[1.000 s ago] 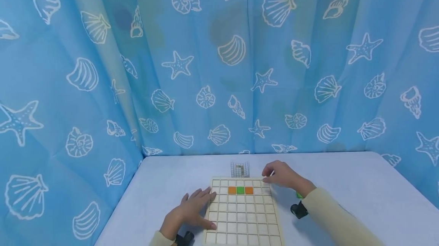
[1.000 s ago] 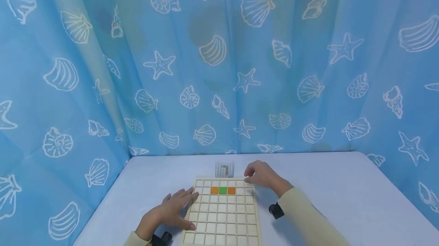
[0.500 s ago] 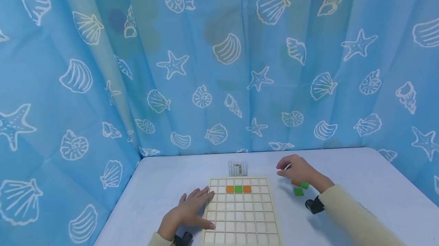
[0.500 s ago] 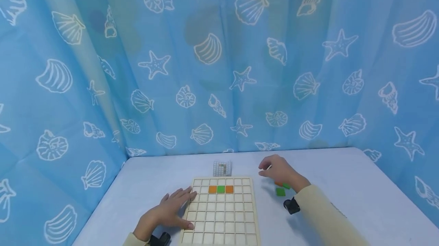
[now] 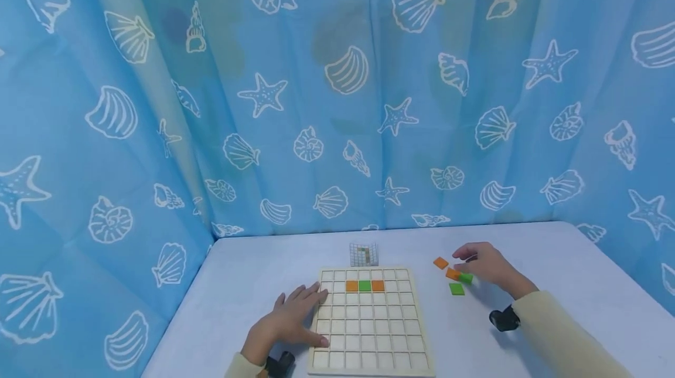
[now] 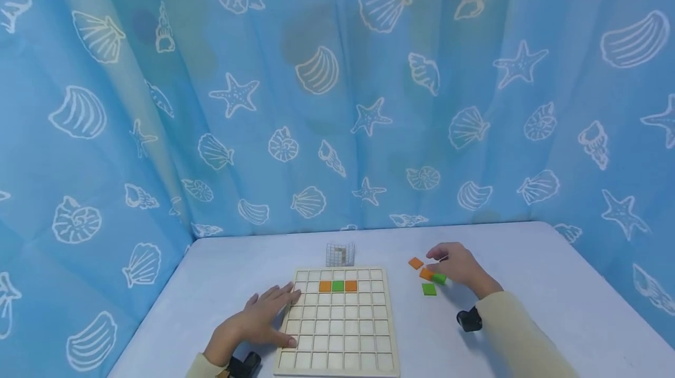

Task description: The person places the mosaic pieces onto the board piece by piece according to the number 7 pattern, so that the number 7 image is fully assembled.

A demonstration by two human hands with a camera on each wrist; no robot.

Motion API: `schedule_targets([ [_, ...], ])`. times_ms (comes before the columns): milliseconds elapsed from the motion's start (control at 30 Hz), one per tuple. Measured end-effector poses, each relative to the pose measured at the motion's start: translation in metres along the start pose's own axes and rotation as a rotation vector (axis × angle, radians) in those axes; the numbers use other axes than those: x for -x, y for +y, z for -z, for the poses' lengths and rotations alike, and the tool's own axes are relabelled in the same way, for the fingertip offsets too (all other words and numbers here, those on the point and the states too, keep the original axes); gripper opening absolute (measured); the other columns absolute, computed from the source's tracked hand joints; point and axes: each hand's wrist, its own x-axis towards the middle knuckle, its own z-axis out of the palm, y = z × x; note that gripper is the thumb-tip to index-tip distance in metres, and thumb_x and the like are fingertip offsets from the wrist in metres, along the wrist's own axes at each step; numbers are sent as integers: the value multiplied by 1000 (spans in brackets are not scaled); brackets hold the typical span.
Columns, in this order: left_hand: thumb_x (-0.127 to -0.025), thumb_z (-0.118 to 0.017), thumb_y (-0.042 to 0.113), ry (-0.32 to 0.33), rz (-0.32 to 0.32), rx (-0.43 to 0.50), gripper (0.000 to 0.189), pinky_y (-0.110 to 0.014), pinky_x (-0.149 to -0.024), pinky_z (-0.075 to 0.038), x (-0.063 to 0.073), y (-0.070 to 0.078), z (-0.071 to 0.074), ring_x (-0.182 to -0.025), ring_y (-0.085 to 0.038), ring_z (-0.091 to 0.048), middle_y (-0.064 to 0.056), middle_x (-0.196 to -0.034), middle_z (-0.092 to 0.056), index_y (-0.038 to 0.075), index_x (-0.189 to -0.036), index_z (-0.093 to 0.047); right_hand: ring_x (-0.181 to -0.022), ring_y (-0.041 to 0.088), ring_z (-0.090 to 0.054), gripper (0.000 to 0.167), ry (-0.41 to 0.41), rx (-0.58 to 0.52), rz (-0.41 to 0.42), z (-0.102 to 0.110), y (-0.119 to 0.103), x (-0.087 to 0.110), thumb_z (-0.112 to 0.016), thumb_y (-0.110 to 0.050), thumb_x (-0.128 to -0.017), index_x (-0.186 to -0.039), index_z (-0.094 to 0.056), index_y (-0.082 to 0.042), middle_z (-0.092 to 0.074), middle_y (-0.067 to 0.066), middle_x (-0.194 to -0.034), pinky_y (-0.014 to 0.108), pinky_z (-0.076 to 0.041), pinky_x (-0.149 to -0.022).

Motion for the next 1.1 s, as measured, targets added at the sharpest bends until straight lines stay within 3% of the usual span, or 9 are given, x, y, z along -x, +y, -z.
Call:
schedule_targets([
  [267, -71, -78, 65, -2, -22, 23, 103, -78, -112, -12, 9, -1, 1, -149, -45, -21, -12, -163, -27, 18, -153, -37, -96, 25, -55, 33, -95, -25, -20, -13, 18, -5, -76, -19, -84, -113, -69, -5, -65, 11, -107, 42, -54, -84],
  [467, -73, -80, 60, 2, -34, 12, 99, -76, -113, -15, 6, 7, -3, -149, -43, -22, -10, -163, -28, 19, -153, -38, -100, 28, -51, 34, -114, 3, -44, -11, 26, -6, -78, -20, -81, -112, -70, -7, -63, 11, -110, 47, -50, -88],
  [733, -72, -79, 62, -24, 28, -14, 101, -74, -116, -12, 10, 4, 7, -150, -41, -20, -9, -164, -26, 19, -153, -37, -95, 27, -49, 37, -150, -11, -106, -20, 14, -18, -80, -28, -80, -108, -68, -6, -61, 10, -103, 38, -47, -78],
  [867, -72, -79, 62, -22, 51, -6, 101, -74, -117, -11, 10, 2, 9, -151, -40, -19, -8, -164, -25, 20, -153, -37, -95, 28, -49, 36, -159, -5, -107, -21, 8, -22, -80, -27, -81, -107, -67, -5, -61, 12, -103, 39, -47, -79],
  [1100, -73, -80, 60, -5, 8, -7, 100, -73, -117, -11, 5, 5, 7, -151, -40, -19, -7, -164, -25, 20, -154, -36, -97, 30, -48, 42, -136, 20, -120, -14, 13, -19, -81, -33, -80, -107, -65, -4, -58, 14, -105, 43, -48, -82],
])
